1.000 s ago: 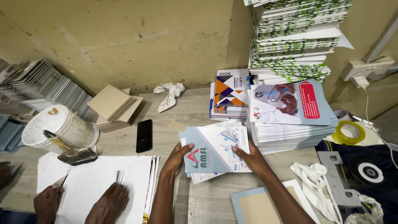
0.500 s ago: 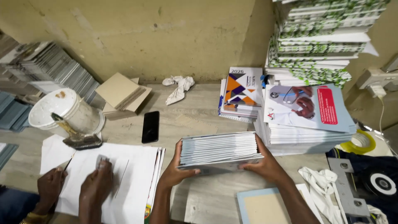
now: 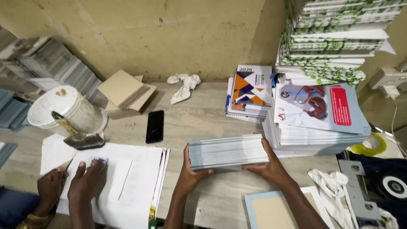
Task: The person sits on the floor and assembles small booklets by inserting printed pages into covers. They handle stacks of paper and covers, aligning them and placing them into a pile.
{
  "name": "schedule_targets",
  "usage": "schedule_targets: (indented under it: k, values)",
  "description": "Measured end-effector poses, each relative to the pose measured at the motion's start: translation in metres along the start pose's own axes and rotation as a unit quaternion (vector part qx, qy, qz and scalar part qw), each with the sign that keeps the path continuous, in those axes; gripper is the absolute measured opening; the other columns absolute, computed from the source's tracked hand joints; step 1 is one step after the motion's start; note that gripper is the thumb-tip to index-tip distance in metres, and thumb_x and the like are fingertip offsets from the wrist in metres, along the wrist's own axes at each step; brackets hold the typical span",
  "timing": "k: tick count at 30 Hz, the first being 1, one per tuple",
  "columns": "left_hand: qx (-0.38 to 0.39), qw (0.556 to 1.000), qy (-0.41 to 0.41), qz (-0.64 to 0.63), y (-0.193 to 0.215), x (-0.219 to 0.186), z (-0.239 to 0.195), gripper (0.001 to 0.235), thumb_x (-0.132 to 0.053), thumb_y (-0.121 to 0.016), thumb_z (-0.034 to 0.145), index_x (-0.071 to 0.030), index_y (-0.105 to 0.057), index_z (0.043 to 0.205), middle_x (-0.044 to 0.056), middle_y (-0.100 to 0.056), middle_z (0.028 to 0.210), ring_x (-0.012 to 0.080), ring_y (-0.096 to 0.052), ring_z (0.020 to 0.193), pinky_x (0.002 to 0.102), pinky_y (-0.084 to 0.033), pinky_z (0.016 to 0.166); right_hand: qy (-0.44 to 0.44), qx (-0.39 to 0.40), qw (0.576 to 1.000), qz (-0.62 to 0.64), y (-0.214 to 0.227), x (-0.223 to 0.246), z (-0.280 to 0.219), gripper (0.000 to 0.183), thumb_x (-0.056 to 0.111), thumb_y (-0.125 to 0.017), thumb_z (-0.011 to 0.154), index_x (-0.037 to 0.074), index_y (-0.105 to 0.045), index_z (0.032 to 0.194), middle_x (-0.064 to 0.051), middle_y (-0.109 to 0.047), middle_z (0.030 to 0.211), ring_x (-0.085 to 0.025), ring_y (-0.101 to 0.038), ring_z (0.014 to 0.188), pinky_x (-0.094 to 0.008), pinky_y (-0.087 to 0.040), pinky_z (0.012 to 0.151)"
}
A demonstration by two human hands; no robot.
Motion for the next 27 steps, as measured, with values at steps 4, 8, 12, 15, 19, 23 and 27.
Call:
schedule_targets:
  k: [4, 8, 12, 15, 19, 23, 27]
  values:
    - [0.0, 0.997, -0.069, -0.035, 0.01, 0.071, 0.013, 0.134, -0.023, -0.1, 0.061, -0.016, -0.014, 0.164, 0.022, -0.032, 0.164, 0.0428, -0.022, 0.152, 0.056, -0.022, 0.125, 0.173, 0.007, 0.984, -0.032, -0.002, 0.005, 0.005, 0.126, 0.02, -0.099, 0.062, 0.006, -0.022, 0.16, -0.028, -0.036, 0.159, -0.044, -0.028, 0.151, -0.054, -0.021, 0.127]
    - [0.051, 0.995, -0.079, -0.017, 0.017, 0.009, 0.004, 0.139, -0.036, -0.099, 0.061, -0.018, -0.009, 0.165, 0.02, -0.029, 0.165, 0.0402, -0.022, 0.152, 0.055, -0.022, 0.125, 0.122, 0.012, 0.991, -0.056, -0.003, -0.005, 0.008, 0.132, 0.024, -0.104, 0.058, 0.011, -0.023, 0.161, -0.025, -0.036, 0.16, -0.04, -0.029, 0.152, -0.051, -0.023, 0.128]
    - [0.106, 0.912, -0.048, 0.393, -0.009, -0.111, -0.009, 0.106, -0.046, -0.09, 0.069, -0.005, -0.041, 0.154, 0.019, -0.043, 0.151, 0.0481, -0.033, 0.146, 0.059, -0.024, 0.123, 0.109, 0.014, 0.992, -0.059, -0.002, 0.005, 0.006, 0.13, 0.025, -0.104, 0.059, 0.013, -0.023, 0.161, -0.024, -0.035, 0.161, -0.04, -0.028, 0.153, -0.054, -0.026, 0.126]
    - [0.103, 0.757, -0.131, 0.632, -0.058, -0.128, -0.01, 0.12, -0.072, -0.085, 0.064, 0.007, -0.046, 0.145, 0.027, -0.054, 0.137, 0.0433, -0.041, 0.14, 0.054, -0.013, 0.127, 0.1, 0.019, 0.993, -0.055, -0.004, 0.002, 0.002, 0.133, 0.026, -0.104, 0.059, 0.015, -0.02, 0.162, -0.023, -0.033, 0.162, -0.038, -0.026, 0.154, -0.05, -0.026, 0.127]
    - [0.11, 0.729, -0.163, 0.656, -0.093, -0.107, 0.003, 0.122, -0.065, -0.085, 0.069, 0.002, -0.033, 0.156, 0.031, -0.047, 0.142, 0.0479, -0.037, 0.141, 0.059, -0.011, 0.124, 0.114, 0.029, 0.992, -0.049, -0.004, 0.001, 0.006, 0.13, 0.025, -0.103, 0.062, 0.021, -0.021, 0.163, -0.016, -0.031, 0.165, -0.032, -0.023, 0.155, -0.047, -0.023, 0.126]
    - [0.143, 0.712, -0.143, 0.673, -0.092, -0.098, 0.011, 0.11, -0.059, -0.08, 0.077, -0.008, -0.03, 0.161, 0.026, -0.049, 0.142, 0.0435, -0.044, 0.136, 0.056, -0.025, 0.116, 0.16, 0.026, 0.985, -0.065, 0.004, 0.069, -0.033, 0.131, 0.025, -0.1, 0.064, 0.016, -0.016, 0.164, -0.018, -0.027, 0.166, -0.035, -0.02, 0.155, -0.05, -0.021, 0.127]
    - [0.154, 0.707, -0.162, 0.671, -0.095, -0.105, 0.007, 0.109, -0.055, -0.079, 0.078, -0.008, -0.029, 0.162, 0.026, -0.05, 0.142, 0.0433, -0.046, 0.134, 0.055, -0.03, 0.113, 0.349, -0.037, 0.847, -0.399, -0.009, 0.136, -0.064, 0.123, 0.053, -0.092, 0.071, 0.002, -0.024, 0.16, -0.024, -0.026, 0.165, -0.045, -0.015, 0.153, -0.055, -0.01, 0.125]
Point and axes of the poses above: each hand's wrist, its own z-axis towards the middle knuckle, its own y-axis out of the back of the hand, x = y × z, the point moved 9 cm from there along z, towards the middle knuckle
